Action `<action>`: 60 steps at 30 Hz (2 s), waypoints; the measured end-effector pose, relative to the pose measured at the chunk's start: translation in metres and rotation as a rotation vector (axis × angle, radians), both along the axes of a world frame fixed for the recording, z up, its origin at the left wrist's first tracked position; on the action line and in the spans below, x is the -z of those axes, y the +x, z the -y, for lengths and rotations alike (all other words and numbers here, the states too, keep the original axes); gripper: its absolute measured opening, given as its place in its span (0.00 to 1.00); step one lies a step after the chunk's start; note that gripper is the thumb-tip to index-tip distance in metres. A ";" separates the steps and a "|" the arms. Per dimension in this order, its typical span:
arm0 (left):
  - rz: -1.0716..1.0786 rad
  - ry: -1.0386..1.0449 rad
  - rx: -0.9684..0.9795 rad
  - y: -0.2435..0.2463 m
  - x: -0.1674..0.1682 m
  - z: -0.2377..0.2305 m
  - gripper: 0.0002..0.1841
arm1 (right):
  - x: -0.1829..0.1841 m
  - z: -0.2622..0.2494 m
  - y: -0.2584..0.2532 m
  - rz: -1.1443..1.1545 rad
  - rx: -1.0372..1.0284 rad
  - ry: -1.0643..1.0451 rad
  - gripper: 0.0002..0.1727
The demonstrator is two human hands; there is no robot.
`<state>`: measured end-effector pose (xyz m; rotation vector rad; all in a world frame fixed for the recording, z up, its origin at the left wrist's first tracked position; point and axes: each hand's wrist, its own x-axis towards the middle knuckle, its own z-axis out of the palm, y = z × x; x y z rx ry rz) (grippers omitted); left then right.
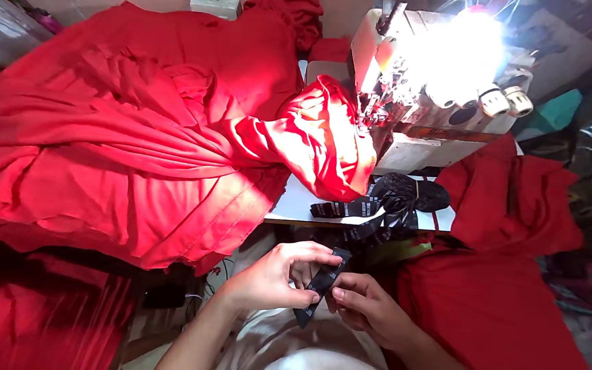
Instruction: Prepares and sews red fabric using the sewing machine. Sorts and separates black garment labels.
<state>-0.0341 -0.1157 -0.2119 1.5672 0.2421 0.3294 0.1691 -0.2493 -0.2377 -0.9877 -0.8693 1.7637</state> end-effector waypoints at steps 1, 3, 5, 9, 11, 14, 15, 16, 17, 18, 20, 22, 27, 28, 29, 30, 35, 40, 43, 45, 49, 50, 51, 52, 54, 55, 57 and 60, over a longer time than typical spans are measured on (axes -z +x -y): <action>0.000 0.001 0.000 0.000 0.000 0.000 0.28 | 0.000 0.000 0.000 -0.006 0.000 0.004 0.09; 0.001 -0.004 0.007 0.001 -0.001 -0.001 0.28 | 0.000 0.000 0.000 -0.018 0.006 0.008 0.10; 0.003 -0.012 0.014 0.001 0.000 -0.001 0.28 | 0.000 0.000 0.000 -0.025 0.014 0.007 0.10; 0.006 -0.022 0.018 0.002 -0.001 -0.002 0.29 | 0.001 0.000 0.000 -0.042 0.024 0.005 0.10; 0.008 -0.022 0.022 0.002 -0.001 -0.002 0.28 | 0.000 0.000 0.000 -0.040 0.025 0.000 0.09; -0.003 -0.010 0.012 0.003 -0.003 -0.001 0.28 | 0.002 0.001 0.000 -0.036 0.037 0.008 0.09; 0.001 -0.007 0.007 0.003 -0.003 -0.001 0.28 | 0.002 0.001 0.000 -0.037 0.037 0.015 0.10; 0.002 -0.008 0.002 0.002 -0.003 -0.001 0.29 | 0.003 0.001 0.000 -0.041 0.037 0.026 0.10; 0.002 -0.009 -0.002 0.002 -0.004 -0.002 0.29 | 0.004 0.001 0.001 -0.046 0.035 0.038 0.10; 0.003 -0.009 -0.004 0.002 -0.004 -0.002 0.29 | 0.005 0.001 0.001 -0.049 0.034 0.044 0.10; 0.006 -0.003 -0.009 0.002 -0.003 -0.001 0.29 | 0.004 0.001 0.000 -0.046 0.047 0.037 0.10; -0.003 0.002 -0.009 0.003 -0.003 -0.001 0.28 | 0.003 0.000 -0.003 -0.035 0.060 0.016 0.10; -0.018 0.007 -0.016 0.004 -0.005 0.002 0.28 | -0.001 -0.007 -0.009 -0.026 0.103 0.005 0.10; -0.018 0.016 -0.021 0.003 -0.005 0.002 0.28 | -0.001 -0.007 -0.010 -0.024 0.103 0.005 0.10; -0.016 0.027 -0.025 0.003 -0.004 0.002 0.28 | -0.001 -0.008 -0.011 -0.018 0.100 0.003 0.10; -0.014 0.031 -0.027 0.002 -0.004 0.001 0.28 | -0.001 -0.008 -0.011 -0.019 0.099 0.000 0.09; -0.022 0.026 -0.023 0.002 -0.003 0.001 0.29 | 0.001 -0.007 -0.011 -0.028 0.102 0.002 0.11; 0.003 0.035 -0.022 0.003 -0.001 0.001 0.29 | 0.004 -0.006 -0.010 -0.025 0.104 0.004 0.11; -0.001 0.061 -0.032 0.001 0.001 0.002 0.31 | 0.006 -0.005 -0.005 0.004 0.063 0.063 0.10; -0.023 0.081 -0.043 0.000 0.000 0.002 0.33 | 0.005 -0.004 0.002 0.014 0.018 0.070 0.09; -0.041 0.072 -0.049 0.002 -0.003 0.005 0.35 | 0.000 -0.007 0.006 0.024 -0.018 0.042 0.10; -0.035 0.062 -0.056 0.003 -0.003 0.006 0.35 | 0.000 -0.008 0.006 0.021 -0.011 0.039 0.10; -0.031 0.056 -0.063 0.004 -0.003 0.006 0.35 | -0.001 -0.009 0.005 0.021 -0.004 0.041 0.10; -0.029 0.051 -0.066 0.004 -0.004 0.006 0.35 | 0.000 -0.009 0.005 0.017 -0.001 0.046 0.11; -0.034 0.052 -0.066 0.003 -0.005 0.006 0.35 | 0.001 -0.008 0.003 0.001 0.008 0.048 0.11; -0.035 0.051 -0.061 0.003 -0.006 0.006 0.35 | 0.002 -0.007 0.003 -0.005 0.011 0.048 0.10; -0.032 0.043 -0.058 0.002 -0.006 0.006 0.35 | 0.003 -0.007 0.002 -0.008 0.017 0.046 0.10; -0.020 0.037 -0.056 0.003 -0.005 0.006 0.35 | 0.001 -0.007 0.001 -0.005 0.019 0.029 0.11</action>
